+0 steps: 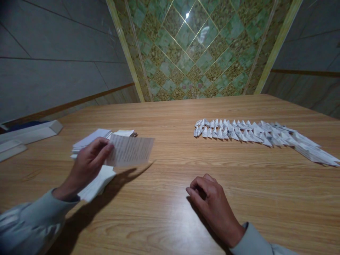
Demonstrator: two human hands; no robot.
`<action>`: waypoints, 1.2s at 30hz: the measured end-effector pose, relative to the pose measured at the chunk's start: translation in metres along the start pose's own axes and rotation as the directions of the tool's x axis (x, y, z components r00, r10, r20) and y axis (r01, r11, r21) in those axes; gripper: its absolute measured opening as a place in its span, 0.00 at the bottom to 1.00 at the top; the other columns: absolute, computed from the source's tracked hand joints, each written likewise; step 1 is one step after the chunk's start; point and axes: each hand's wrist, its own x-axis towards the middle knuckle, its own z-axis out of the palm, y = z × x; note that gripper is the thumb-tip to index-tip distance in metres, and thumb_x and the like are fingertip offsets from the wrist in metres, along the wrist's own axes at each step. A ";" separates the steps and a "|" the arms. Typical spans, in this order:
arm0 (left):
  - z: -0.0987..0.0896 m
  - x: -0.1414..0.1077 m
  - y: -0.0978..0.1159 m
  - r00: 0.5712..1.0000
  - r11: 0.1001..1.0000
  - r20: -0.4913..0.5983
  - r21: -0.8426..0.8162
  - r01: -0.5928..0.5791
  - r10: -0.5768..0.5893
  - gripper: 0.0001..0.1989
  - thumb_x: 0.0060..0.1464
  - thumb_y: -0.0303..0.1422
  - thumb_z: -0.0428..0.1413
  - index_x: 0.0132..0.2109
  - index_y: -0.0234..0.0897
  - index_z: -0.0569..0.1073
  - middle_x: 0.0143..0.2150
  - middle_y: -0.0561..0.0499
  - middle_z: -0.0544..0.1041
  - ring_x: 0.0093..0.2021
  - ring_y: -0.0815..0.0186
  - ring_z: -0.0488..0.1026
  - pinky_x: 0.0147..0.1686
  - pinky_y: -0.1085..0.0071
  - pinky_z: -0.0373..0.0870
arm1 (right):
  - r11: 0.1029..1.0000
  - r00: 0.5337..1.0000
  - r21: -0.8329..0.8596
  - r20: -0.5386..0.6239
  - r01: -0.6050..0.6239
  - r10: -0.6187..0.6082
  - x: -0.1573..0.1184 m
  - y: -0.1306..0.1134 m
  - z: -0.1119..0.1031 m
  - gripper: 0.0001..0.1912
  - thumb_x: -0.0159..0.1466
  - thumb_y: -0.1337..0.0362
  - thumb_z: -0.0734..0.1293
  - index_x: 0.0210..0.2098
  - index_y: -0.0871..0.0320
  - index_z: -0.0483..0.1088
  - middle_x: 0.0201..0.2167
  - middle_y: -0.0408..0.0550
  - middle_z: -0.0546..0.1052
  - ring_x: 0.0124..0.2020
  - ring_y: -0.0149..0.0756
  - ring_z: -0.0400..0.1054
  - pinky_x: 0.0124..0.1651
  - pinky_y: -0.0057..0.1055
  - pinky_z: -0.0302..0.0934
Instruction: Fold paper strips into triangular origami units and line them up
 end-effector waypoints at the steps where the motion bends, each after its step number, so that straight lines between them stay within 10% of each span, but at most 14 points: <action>1: 0.007 -0.007 0.008 0.998 0.999 0.046 0.007 -0.037 0.037 0.10 0.59 0.39 0.51 0.32 0.41 0.68 0.25 0.54 0.71 0.25 0.65 0.66 0.27 0.71 0.62 | 1.000 1.000 0.009 -0.020 0.018 -0.018 0.000 0.000 -0.001 0.07 0.67 0.61 0.64 0.36 0.55 0.72 0.32 0.48 0.76 0.34 0.40 0.70 0.37 0.36 0.63; 3: 0.026 -0.026 0.025 0.978 0.992 0.166 -0.007 -0.125 0.124 0.08 0.58 0.39 0.53 0.34 0.40 0.71 0.28 0.51 0.77 0.27 0.63 0.72 0.29 0.71 0.65 | 0.996 0.994 0.004 -0.065 0.092 -0.092 -0.002 -0.002 -0.003 0.14 0.65 0.62 0.66 0.50 0.53 0.69 0.44 0.51 0.76 0.43 0.43 0.71 0.43 0.37 0.65; 6: 0.060 -0.060 0.053 0.827 0.929 0.453 -0.009 -0.370 0.333 0.12 0.67 0.34 0.46 0.42 0.39 0.73 0.39 0.44 0.81 0.37 0.60 0.78 0.38 0.70 0.70 | 0.964 0.965 -0.075 -0.050 0.254 -0.258 -0.005 -0.010 -0.009 0.31 0.61 0.62 0.71 0.62 0.51 0.60 0.57 0.55 0.70 0.56 0.48 0.64 0.54 0.43 0.61; 13: 0.111 -0.114 0.091 0.665 0.845 0.554 -0.144 -0.515 0.500 0.11 0.67 0.39 0.49 0.41 0.37 0.69 0.34 0.48 0.78 0.30 0.62 0.74 0.29 0.70 0.69 | 0.917 0.905 -0.141 0.274 0.373 -0.326 -0.019 -0.004 -0.026 0.04 0.64 0.69 0.68 0.32 0.55 0.71 0.31 0.43 0.76 0.40 0.38 0.68 0.51 0.41 0.55; 23: 0.108 -0.109 0.057 0.745 0.906 0.519 -0.285 -0.312 0.420 0.16 0.67 0.40 0.47 0.57 0.40 0.67 0.48 0.46 0.80 0.45 0.61 0.79 0.46 0.67 0.75 | 0.977 0.918 0.004 0.340 0.214 -0.202 -0.024 0.013 -0.046 0.14 0.72 0.58 0.61 0.35 0.54 0.76 0.33 0.43 0.79 0.41 0.36 0.70 0.49 0.35 0.57; 29: 0.111 -0.118 0.050 0.774 0.877 0.419 -0.299 -0.376 0.475 0.34 0.68 0.42 0.47 0.72 0.38 0.42 0.74 0.35 0.49 0.71 0.53 0.55 0.63 0.57 0.64 | 0.994 0.971 -0.085 0.235 0.075 -0.053 -0.018 0.010 -0.034 0.17 0.70 0.58 0.63 0.27 0.56 0.71 0.27 0.43 0.74 0.34 0.37 0.68 0.40 0.34 0.57; 32: 0.111 -0.119 0.052 0.724 0.848 0.441 -0.274 -0.453 0.530 0.35 0.66 0.40 0.51 0.72 0.41 0.44 0.76 0.37 0.38 0.70 0.53 0.58 0.58 0.60 0.70 | 0.982 0.987 -0.185 0.158 0.049 -0.020 -0.016 0.010 -0.024 0.13 0.68 0.62 0.66 0.26 0.57 0.70 0.27 0.43 0.73 0.35 0.38 0.66 0.41 0.35 0.55; 36: 0.113 -0.118 0.054 0.589 0.783 0.549 -0.221 -0.581 0.592 0.36 0.59 0.33 0.58 0.70 0.43 0.52 0.75 0.40 0.48 0.57 0.54 0.71 0.49 0.59 0.75 | 0.957 0.998 -0.287 0.068 0.035 -0.016 -0.016 0.013 -0.015 0.09 0.64 0.67 0.70 0.28 0.57 0.70 0.29 0.42 0.72 0.37 0.39 0.65 0.45 0.38 0.52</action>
